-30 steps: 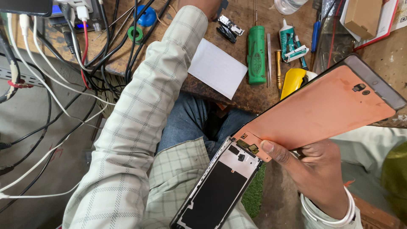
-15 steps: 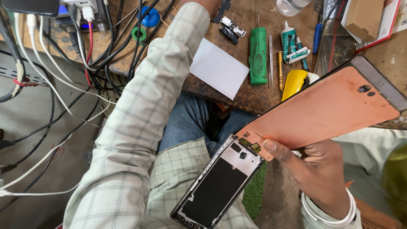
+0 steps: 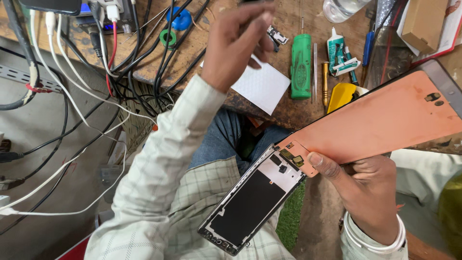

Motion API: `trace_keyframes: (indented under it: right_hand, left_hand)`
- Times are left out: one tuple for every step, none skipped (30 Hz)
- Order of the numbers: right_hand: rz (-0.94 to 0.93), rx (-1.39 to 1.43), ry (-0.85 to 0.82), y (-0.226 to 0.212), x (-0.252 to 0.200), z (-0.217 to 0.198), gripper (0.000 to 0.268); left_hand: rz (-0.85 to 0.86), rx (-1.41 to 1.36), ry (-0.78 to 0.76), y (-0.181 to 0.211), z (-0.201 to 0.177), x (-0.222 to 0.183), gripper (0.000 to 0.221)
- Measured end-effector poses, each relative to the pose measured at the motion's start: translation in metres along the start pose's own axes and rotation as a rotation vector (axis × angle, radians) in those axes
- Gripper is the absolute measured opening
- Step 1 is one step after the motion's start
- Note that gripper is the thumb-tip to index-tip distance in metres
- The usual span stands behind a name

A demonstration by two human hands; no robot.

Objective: The person uses a screwdriver to remove screws from the back of a disassembled smartphone. They then use a metal prying tool to separate the back cover from the phone body, detaching the cover completely.

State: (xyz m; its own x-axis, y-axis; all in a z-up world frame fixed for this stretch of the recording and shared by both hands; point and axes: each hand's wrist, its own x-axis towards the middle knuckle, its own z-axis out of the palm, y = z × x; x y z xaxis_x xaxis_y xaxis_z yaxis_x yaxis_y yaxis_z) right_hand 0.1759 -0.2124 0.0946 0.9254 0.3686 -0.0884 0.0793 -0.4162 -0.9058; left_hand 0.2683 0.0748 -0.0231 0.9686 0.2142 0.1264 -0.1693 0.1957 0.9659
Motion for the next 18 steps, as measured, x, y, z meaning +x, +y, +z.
trace_keyframes:
  right_hand:
    - [0.007, 0.033, -0.001, 0.0, 0.001, 0.001, 0.015]
    - [0.006, 0.023, 0.003, 0.0, 0.002, 0.002, 0.015]
    - [0.006, 0.014, 0.006, 0.0, 0.004, 0.003, 0.015]
    - [0.005, 0.003, 0.009, 0.0, 0.006, 0.004, 0.015]
    - [-0.003, -0.011, 0.009, 0.0, 0.007, 0.005, 0.016]
    - [-0.007, -0.025, 0.01, 0.0, 0.007, 0.007, 0.016]
    - [-0.012, -0.04, 0.01, 0.0, 0.007, 0.008, 0.017]
    - [-0.012, -0.041, 0.011, -0.001, 0.007, 0.01, 0.016]
    - [-0.012, -0.042, 0.012, -0.002, 0.007, 0.011, 0.016]
    - [-0.014, -0.04, 0.014, -0.003, 0.008, 0.013, 0.016]
    - [-0.016, -0.054, 0.017, -0.003, 0.008, 0.015, 0.017]
    - [-0.017, -0.067, 0.02, -0.004, 0.008, 0.017, 0.017]
    - [-0.018, -0.08, 0.023, -0.005, 0.008, 0.018, 0.017]
    - [-0.034, -0.088, 0.02, -0.006, 0.008, 0.02, 0.016]
    - [-0.049, -0.095, 0.018, -0.007, 0.008, 0.022, 0.016]
    - [-0.063, -0.103, 0.019, -0.008, 0.009, 0.023, 0.016]
    - [-0.059, -0.124, 0.021, -0.008, 0.009, 0.024, 0.014]
    - [-0.055, -0.146, 0.024, -0.008, 0.009, 0.024, 0.013]
  left_hand:
    - [-0.117, -0.094, -0.005, 0.008, 0.003, -0.028, 0.045]
    - [-0.232, -0.19, -0.011, 0.016, 0.005, -0.052, 0.047]
    - [-0.267, -0.247, -0.019, 0.023, 0.007, -0.073, 0.048]
    - [-0.3, -0.305, -0.028, 0.029, 0.009, -0.09, 0.048]
    - [-0.267, -0.267, 0.004, 0.036, 0.01, -0.105, 0.045]
    - [-0.238, -0.231, 0.037, 0.043, 0.011, -0.117, 0.041]
    - [-0.115, -0.039, 0.044, 0.052, 0.01, -0.128, 0.035]
    - [0.008, 0.153, 0.051, 0.063, 0.009, -0.139, 0.029]
    - [0.13, 0.346, 0.058, 0.073, 0.009, -0.148, 0.023]
    - [0.186, 0.44, 0.056, 0.082, 0.01, -0.154, 0.022]
    - [0.241, 0.533, 0.052, 0.089, 0.012, -0.16, 0.021]
    - [0.294, 0.626, 0.048, 0.094, 0.014, -0.164, 0.022]
    - [0.308, 0.681, 0.045, 0.097, 0.016, -0.165, 0.022]
    - [0.324, 0.736, 0.041, 0.099, 0.017, -0.166, 0.022]
    - [0.339, 0.791, 0.037, 0.1, 0.018, -0.167, 0.023]
    - [0.339, 0.808, 0.035, 0.099, 0.019, -0.167, 0.02]
    - [0.339, 0.824, 0.033, 0.098, 0.02, -0.167, 0.018]
    - [0.339, 0.839, 0.029, 0.098, 0.021, -0.167, 0.016]
